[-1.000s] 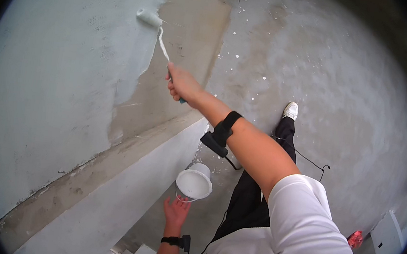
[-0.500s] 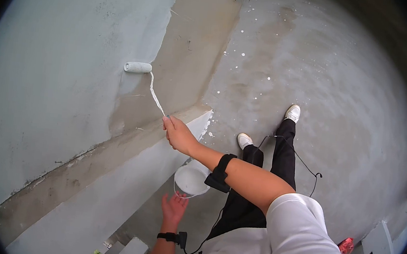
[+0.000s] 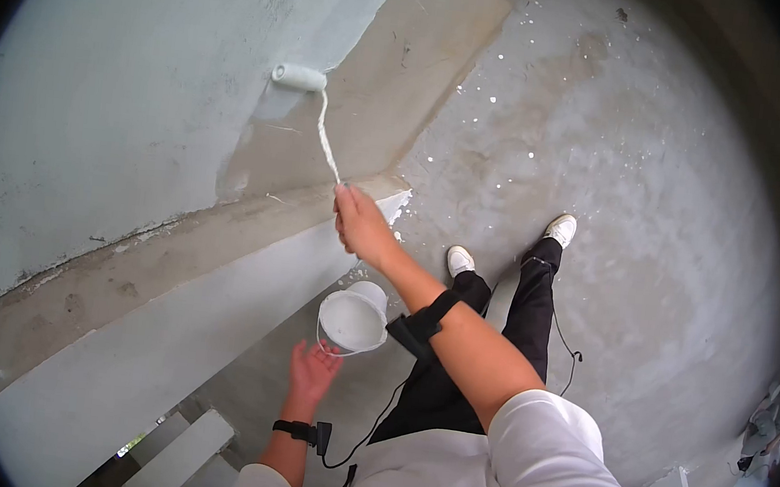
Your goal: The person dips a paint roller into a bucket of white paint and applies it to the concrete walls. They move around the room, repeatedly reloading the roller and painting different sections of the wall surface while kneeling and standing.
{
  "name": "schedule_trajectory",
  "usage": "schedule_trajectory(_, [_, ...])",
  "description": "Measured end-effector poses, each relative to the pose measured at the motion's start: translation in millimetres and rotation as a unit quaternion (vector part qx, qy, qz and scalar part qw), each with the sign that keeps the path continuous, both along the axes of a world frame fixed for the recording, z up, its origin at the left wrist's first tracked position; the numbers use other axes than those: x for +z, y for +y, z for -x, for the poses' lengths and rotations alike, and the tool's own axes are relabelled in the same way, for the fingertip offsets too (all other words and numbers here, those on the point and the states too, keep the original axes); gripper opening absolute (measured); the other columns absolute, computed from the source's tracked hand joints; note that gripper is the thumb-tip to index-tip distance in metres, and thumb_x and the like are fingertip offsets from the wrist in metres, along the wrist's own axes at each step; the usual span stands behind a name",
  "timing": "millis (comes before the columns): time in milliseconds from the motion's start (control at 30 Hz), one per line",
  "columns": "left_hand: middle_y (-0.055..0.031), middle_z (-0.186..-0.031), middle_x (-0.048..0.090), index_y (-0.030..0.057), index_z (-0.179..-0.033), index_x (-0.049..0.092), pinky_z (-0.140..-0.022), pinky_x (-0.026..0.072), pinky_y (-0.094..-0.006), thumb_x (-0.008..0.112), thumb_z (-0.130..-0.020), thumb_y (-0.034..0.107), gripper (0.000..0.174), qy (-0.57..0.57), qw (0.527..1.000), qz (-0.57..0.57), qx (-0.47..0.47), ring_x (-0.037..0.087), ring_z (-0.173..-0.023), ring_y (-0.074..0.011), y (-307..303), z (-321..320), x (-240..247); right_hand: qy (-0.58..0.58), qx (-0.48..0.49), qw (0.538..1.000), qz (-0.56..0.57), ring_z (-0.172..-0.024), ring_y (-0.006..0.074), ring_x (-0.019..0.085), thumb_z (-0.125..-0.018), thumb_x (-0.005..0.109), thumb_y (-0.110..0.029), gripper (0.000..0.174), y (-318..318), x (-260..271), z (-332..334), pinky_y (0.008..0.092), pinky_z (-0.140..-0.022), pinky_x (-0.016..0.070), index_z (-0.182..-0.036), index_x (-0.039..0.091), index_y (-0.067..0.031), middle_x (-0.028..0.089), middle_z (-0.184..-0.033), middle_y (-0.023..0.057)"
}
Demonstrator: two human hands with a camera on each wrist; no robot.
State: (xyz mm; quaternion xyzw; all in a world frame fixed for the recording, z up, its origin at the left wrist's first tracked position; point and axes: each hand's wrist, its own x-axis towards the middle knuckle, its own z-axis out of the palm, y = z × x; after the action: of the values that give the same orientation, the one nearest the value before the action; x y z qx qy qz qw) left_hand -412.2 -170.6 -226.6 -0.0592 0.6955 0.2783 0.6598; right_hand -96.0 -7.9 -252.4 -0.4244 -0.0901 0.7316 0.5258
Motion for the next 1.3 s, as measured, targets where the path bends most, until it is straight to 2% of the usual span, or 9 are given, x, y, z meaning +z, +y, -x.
schedule_trajectory(233, [-0.0085, -0.101, 0.061, 0.0071, -0.099, 0.056, -0.098, 0.0434, -0.0419, 0.053, -0.093, 0.047, 0.04, 0.017, 1.0, 0.01, -0.017, 0.057, -0.104, -0.0251, 1.5, -8.1, 1.9, -0.03, 0.068, 0.997, 0.014, -0.048, 0.0115, 0.043, -0.105, 0.04, -0.042, 0.041, -24.5, 10.3, 4.3, 0.0287, -0.044, 0.038, -0.087, 0.048, -0.0062, 0.046, -0.063, 0.002])
schedule_trajectory(300, [-0.0085, -0.101, 0.061, 0.0071, -0.099, 0.056, -0.098, 0.0433, -0.0415, 0.053, -0.093, 0.047, 0.04, 0.018, 1.0, 0.013, -0.012, 0.057, -0.105, -0.0251, -1.2, -4.3, -2.2, -0.124, 0.03, 0.992, -0.004, -0.049, 0.0114, 0.044, -0.105, 0.04, -0.042, 0.041, -10.3, 7.8, -21.9, 0.0286, -0.046, 0.0382, -0.087, 0.048, -0.0055, 0.047, -0.063, 0.002])
schedule_trajectory(400, [-0.0081, -0.107, 0.059, 0.007, -0.104, 0.054, -0.101, 0.0395, -0.0403, 0.052, -0.094, 0.045, 0.04, 0.004, 1.0, 0.006, -0.008, 0.054, -0.11, -0.0253, 0.7, -6.9, -7.7, -0.102, -0.032, 0.994, 0.006, -0.051, 0.0108, 0.045, -0.105, 0.042, -0.041, 0.041, 22.4, 16.1, -49.0, 0.0282, -0.048, 0.0387, -0.086, 0.049, -0.0049, 0.049, -0.064, 0.0023])
schedule_trajectory(533, [-0.0059, -0.088, 0.056, 0.0083, -0.096, 0.054, -0.093, 0.0446, -0.0402, 0.054, -0.093, 0.041, 0.033, 0.0, 1.0, -0.005, 0.03, 0.056, -0.091, -0.0236, 8.7, -12.4, -13.6, -0.148, -0.048, 0.988, -0.001, -0.054, 0.0142, 0.047, -0.105, 0.043, -0.039, 0.042, 24.9, -3.0, -42.7, 0.0314, -0.053, 0.0404, -0.085, 0.051, -0.003, 0.05, -0.064, 0.0055])
schedule_trajectory(667, [-0.0007, -0.071, 0.046, 0.0092, -0.09, 0.053, -0.084, 0.0474, -0.0377, 0.056, -0.093, 0.035, 0.027, -0.002, 1.0, -0.002, 0.013, 0.048, -0.067, -0.0172, 23.5, -17.5, -24.8, -0.375, 0.013, 0.926, -0.036, -0.059, 0.0235, 0.048, -0.104, 0.048, -0.035, 0.039, -10.2, -17.9, -81.1, 0.0383, -0.059, 0.0417, -0.087, 0.051, 0.0008, 0.051, -0.066, 0.0129])
schedule_trajectory(967, [0.0017, -0.066, 0.043, 0.0101, -0.09, 0.055, -0.067, 0.0403, -0.0287, 0.057, -0.094, 0.032, 0.022, 0.033, 0.997, -0.065, -0.023, 0.04, -0.061, -0.0122, 42.0, -54.2, -55.3, -0.654, 0.148, 0.73, -0.131, -0.06, 0.0372, 0.052, -0.099, 0.059, -0.028, 0.029, 6.7, 37.1, -242.8, 0.0426, -0.059, 0.0426, -0.094, 0.054, -0.0002, 0.054, -0.067, 0.021])
schedule_trajectory(1033, [0.002, -0.066, 0.044, 0.0106, -0.089, 0.055, -0.067, 0.0401, -0.0286, 0.057, -0.094, 0.032, 0.022, 0.038, 0.996, -0.079, 0.011, 0.04, -0.06, -0.0118, 42.0, -61.5, -79.1, -0.622, 0.144, 0.756, -0.141, -0.056, 0.0351, 0.05, -0.098, 0.061, -0.026, 0.026, 9.5, 19.7, -254.1, 0.0408, -0.056, 0.0425, -0.096, 0.056, -0.0005, 0.053, -0.064, 0.0192])
schedule_trajectory(1200, [0.0025, -0.066, 0.046, 0.0137, -0.083, 0.051, -0.067, 0.0395, -0.0297, 0.056, -0.092, 0.033, 0.022, 0.012, 0.989, -0.09, 0.114, 0.041, -0.058, -0.0113, 20.4, -73.4, -127.4, -0.559, 0.131, 0.811, -0.115, -0.056, 0.0088, 0.045, -0.1, 0.059, -0.022, 0.023, 4.2, -15.1, -244.3, 0.0284, -0.052, 0.0381, -0.093, 0.057, -0.0001, 0.049, -0.061, 0.002])
schedule_trajectory(1300, [0.0025, -0.067, 0.047, 0.013, -0.082, 0.05, -0.066, 0.0391, -0.0303, 0.057, -0.09, 0.036, 0.025, 0.013, 0.978, -0.081, 0.193, 0.042, -0.059, -0.0117, 5.9, -61.8, -153.7, -0.513, 0.109, 0.849, -0.064, -0.056, 0.0076, 0.044, -0.1, 0.057, -0.02, 0.021, -14.7, -23.8, -224.3, 0.0267, -0.052, 0.037, -0.094, 0.057, -0.0005, 0.048, -0.063, -0.0003])
